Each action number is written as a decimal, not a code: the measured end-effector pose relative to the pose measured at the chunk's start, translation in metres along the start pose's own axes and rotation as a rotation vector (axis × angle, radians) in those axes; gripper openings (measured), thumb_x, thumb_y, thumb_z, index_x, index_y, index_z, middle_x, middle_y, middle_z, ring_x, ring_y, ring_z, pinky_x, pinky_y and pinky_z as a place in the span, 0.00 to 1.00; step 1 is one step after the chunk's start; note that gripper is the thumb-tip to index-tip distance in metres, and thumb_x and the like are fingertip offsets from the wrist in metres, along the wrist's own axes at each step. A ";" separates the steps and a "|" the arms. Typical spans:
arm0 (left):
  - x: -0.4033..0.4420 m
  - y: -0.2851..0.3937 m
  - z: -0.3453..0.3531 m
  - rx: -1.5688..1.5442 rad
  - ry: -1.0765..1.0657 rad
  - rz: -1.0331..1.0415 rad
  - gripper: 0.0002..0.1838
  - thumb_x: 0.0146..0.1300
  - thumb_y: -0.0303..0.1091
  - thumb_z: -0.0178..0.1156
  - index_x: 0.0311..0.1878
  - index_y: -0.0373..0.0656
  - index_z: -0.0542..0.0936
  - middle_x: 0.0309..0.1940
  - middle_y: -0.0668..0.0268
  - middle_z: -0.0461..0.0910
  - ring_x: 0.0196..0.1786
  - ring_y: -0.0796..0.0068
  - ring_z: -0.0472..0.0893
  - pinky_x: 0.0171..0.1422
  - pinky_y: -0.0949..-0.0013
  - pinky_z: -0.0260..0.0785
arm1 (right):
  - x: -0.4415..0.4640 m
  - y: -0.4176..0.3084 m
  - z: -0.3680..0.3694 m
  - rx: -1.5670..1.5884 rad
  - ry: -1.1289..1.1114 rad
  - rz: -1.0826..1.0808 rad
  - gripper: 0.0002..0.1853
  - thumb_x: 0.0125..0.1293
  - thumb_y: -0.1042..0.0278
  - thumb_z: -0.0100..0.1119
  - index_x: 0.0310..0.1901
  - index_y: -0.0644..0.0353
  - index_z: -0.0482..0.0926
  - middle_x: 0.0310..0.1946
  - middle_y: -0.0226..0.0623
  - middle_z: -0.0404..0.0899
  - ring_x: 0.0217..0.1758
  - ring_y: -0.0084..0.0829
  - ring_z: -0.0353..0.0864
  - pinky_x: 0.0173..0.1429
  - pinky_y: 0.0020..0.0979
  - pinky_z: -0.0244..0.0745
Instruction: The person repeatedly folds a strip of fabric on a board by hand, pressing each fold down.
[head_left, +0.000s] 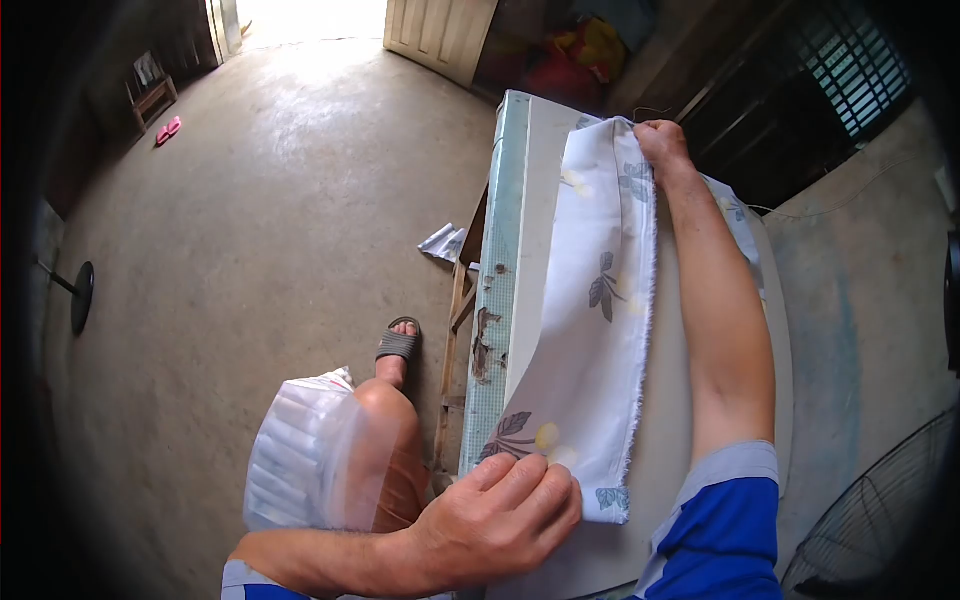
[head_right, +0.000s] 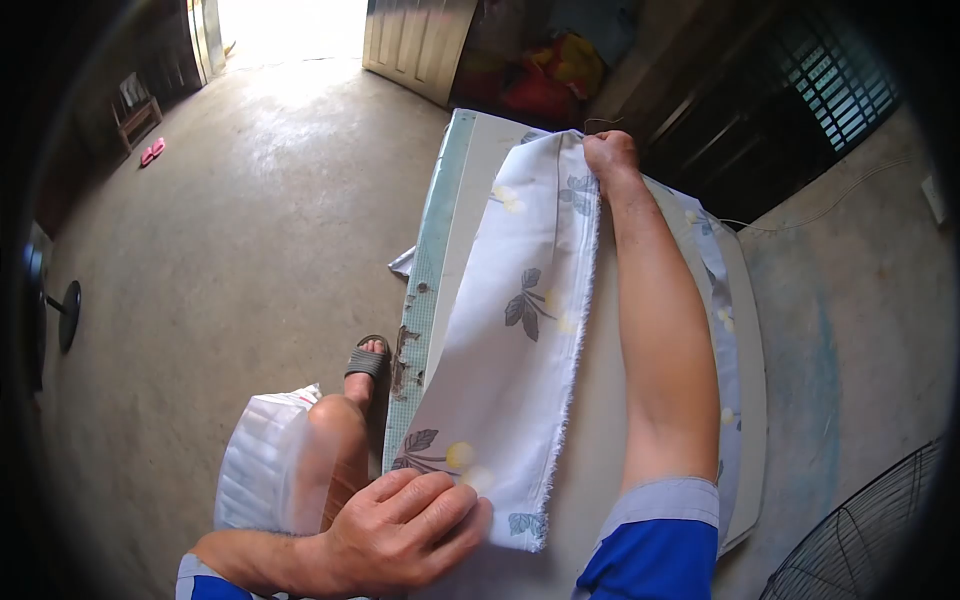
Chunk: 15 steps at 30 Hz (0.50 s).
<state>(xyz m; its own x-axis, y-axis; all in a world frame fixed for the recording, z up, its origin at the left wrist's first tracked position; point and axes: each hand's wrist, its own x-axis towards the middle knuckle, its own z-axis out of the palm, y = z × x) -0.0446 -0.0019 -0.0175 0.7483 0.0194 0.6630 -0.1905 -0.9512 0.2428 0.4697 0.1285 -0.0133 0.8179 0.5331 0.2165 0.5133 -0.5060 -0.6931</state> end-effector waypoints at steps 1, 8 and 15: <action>0.000 0.001 -0.001 -0.023 -0.045 0.002 0.13 0.54 0.31 0.67 0.43 0.41 0.85 0.41 0.65 0.79 0.43 0.72 0.83 0.45 0.71 0.76 | -0.004 0.000 -0.005 0.011 -0.040 0.032 0.16 0.66 0.65 0.63 0.47 0.66 0.92 0.45 0.43 0.93 0.47 0.34 0.92 0.54 0.38 0.85; -0.002 0.020 -0.030 -0.196 -0.076 0.043 0.15 0.54 0.35 0.65 0.44 0.39 0.86 0.41 0.62 0.81 0.42 0.67 0.82 0.43 0.67 0.74 | -0.007 -0.008 0.006 -0.076 -0.112 0.044 0.22 0.66 0.63 0.65 0.56 0.68 0.90 0.56 0.54 0.91 0.58 0.45 0.92 0.68 0.39 0.83; -0.025 0.050 -0.075 -0.305 -0.088 0.105 0.15 0.55 0.37 0.64 0.43 0.40 0.86 0.41 0.63 0.81 0.40 0.70 0.81 0.41 0.68 0.72 | -0.046 -0.056 -0.011 -0.628 -0.008 -0.075 0.21 0.65 0.61 0.65 0.55 0.64 0.90 0.57 0.55 0.90 0.62 0.51 0.90 0.71 0.42 0.81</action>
<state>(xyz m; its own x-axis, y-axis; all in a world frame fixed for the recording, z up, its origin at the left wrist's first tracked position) -0.1205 -0.0271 0.0312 0.7641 -0.1137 0.6350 -0.4410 -0.8105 0.3854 0.4060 0.1250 0.0230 0.7733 0.5860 0.2422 0.6255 -0.7676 -0.1399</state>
